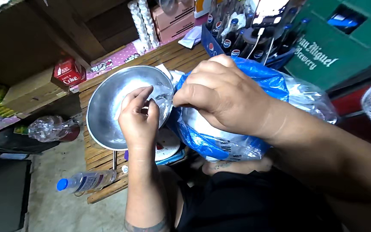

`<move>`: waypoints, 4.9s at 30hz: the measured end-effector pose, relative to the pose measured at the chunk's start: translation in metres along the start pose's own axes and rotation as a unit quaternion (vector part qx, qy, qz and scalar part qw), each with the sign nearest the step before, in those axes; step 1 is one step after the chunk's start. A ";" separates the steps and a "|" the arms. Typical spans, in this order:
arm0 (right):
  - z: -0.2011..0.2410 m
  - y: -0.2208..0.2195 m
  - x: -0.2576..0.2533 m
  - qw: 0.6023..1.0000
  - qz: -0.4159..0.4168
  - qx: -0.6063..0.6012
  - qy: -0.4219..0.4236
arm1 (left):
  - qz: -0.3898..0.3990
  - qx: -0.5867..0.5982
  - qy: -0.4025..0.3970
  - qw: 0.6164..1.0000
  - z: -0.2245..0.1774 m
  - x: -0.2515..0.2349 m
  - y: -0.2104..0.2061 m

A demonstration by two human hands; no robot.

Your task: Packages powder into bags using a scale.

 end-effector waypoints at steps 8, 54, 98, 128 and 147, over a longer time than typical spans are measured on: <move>-0.012 0.015 0.001 1.000 -0.020 -0.017 -0.008 | 0.008 0.022 0.016 1.000 0.003 0.000 0.000; -0.126 0.000 0.238 0.769 -0.056 -0.110 -0.627 | 0.063 -0.004 -0.009 0.998 0.002 0.002 -0.009; -0.017 -0.006 0.006 0.991 -0.056 -0.049 -0.116 | 0.020 0.046 0.029 0.998 0.008 0.000 -0.005; -0.085 0.051 0.179 0.936 -0.002 0.100 -0.337 | 0.099 -0.056 -0.041 0.993 0.001 0.002 -0.018; -0.096 -0.008 0.211 0.880 0.019 -0.001 -0.474 | 0.086 -0.084 -0.028 0.992 0.001 0.000 -0.020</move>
Point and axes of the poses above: each hand's wrist, its own x-axis away from the middle knuckle, its own y-axis out of the back of the hand, z = x × y, the point moved 7 cm from there along -x, towards the middle knuckle, and after that the axes turned 7 degrees about -z, right-handed, at the moved point
